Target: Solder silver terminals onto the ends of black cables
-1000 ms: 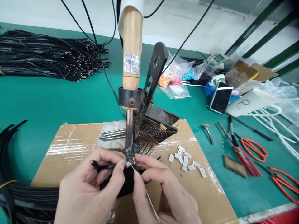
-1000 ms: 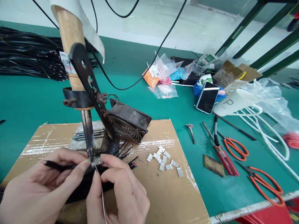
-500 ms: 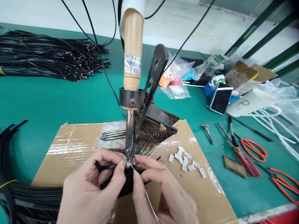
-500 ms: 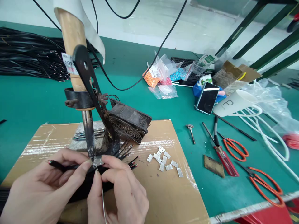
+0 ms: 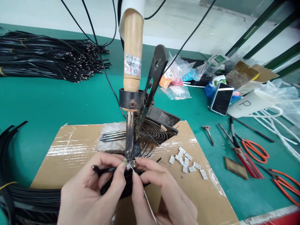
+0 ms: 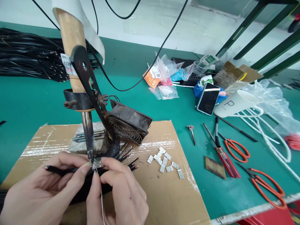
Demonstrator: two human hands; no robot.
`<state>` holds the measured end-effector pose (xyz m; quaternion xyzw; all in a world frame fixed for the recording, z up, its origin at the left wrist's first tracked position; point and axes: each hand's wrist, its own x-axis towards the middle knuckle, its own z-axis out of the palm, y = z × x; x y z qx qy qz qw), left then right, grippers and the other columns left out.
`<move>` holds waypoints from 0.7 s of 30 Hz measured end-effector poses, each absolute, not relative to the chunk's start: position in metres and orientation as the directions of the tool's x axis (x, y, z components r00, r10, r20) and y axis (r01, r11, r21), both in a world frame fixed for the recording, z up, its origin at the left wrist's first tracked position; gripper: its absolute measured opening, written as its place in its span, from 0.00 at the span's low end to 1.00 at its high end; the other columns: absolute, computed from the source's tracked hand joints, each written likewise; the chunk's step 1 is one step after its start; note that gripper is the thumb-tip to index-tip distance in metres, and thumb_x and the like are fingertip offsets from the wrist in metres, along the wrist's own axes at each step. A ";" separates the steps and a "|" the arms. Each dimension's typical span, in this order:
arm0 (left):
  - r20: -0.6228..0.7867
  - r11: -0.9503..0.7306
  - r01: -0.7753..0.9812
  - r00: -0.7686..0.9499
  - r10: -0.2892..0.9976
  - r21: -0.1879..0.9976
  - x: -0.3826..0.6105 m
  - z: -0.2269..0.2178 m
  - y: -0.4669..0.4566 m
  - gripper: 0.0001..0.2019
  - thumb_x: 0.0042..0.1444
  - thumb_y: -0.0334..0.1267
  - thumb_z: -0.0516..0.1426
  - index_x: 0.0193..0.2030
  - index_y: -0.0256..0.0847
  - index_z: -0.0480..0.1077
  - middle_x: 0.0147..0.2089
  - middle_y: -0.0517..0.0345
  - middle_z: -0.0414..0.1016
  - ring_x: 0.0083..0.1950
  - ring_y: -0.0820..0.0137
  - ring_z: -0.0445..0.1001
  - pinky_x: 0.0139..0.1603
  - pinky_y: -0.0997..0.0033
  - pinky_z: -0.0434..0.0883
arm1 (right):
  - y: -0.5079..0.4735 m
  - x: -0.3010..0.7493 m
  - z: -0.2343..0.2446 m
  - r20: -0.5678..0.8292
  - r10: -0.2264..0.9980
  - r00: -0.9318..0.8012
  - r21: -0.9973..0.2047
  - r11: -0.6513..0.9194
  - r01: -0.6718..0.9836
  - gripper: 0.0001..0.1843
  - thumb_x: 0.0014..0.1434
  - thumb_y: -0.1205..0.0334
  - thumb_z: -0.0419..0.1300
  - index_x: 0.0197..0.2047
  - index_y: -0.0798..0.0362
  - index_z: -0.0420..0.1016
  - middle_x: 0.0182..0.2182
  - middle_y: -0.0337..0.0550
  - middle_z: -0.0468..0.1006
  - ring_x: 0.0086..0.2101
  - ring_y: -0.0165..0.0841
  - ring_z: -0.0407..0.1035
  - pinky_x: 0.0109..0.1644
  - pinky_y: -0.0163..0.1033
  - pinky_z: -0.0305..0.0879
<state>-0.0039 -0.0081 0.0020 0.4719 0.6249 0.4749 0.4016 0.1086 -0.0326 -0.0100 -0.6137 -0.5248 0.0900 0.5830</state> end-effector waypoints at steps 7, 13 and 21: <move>-0.031 0.077 0.192 -0.235 0.972 0.978 -0.001 0.004 -0.004 0.08 0.52 0.39 0.70 0.30 0.44 0.76 0.30 0.61 0.84 0.29 0.70 0.86 0.31 0.82 0.83 | -0.032 0.108 -0.008 0.556 0.720 0.416 -0.762 0.242 0.601 0.10 0.60 0.74 0.63 0.33 0.48 0.79 0.37 0.35 0.89 0.32 0.26 0.85 0.42 0.26 0.81; -0.072 0.108 0.175 -0.202 0.977 0.979 -0.007 -0.002 -0.008 0.07 0.54 0.40 0.70 0.32 0.44 0.76 0.33 0.60 0.85 0.35 0.67 0.88 0.37 0.78 0.85 | -0.029 0.108 -0.011 0.587 0.695 0.416 -0.748 0.269 0.606 0.10 0.59 0.74 0.64 0.33 0.48 0.79 0.35 0.38 0.89 0.31 0.29 0.85 0.39 0.28 0.82; -0.041 0.081 0.170 -0.224 0.974 0.982 0.000 0.008 -0.005 0.09 0.51 0.40 0.71 0.29 0.44 0.76 0.30 0.61 0.84 0.30 0.68 0.86 0.32 0.80 0.83 | -0.030 0.110 -0.012 0.593 0.714 0.373 -0.736 0.292 0.610 0.11 0.59 0.76 0.64 0.34 0.49 0.80 0.36 0.39 0.89 0.32 0.29 0.85 0.40 0.28 0.82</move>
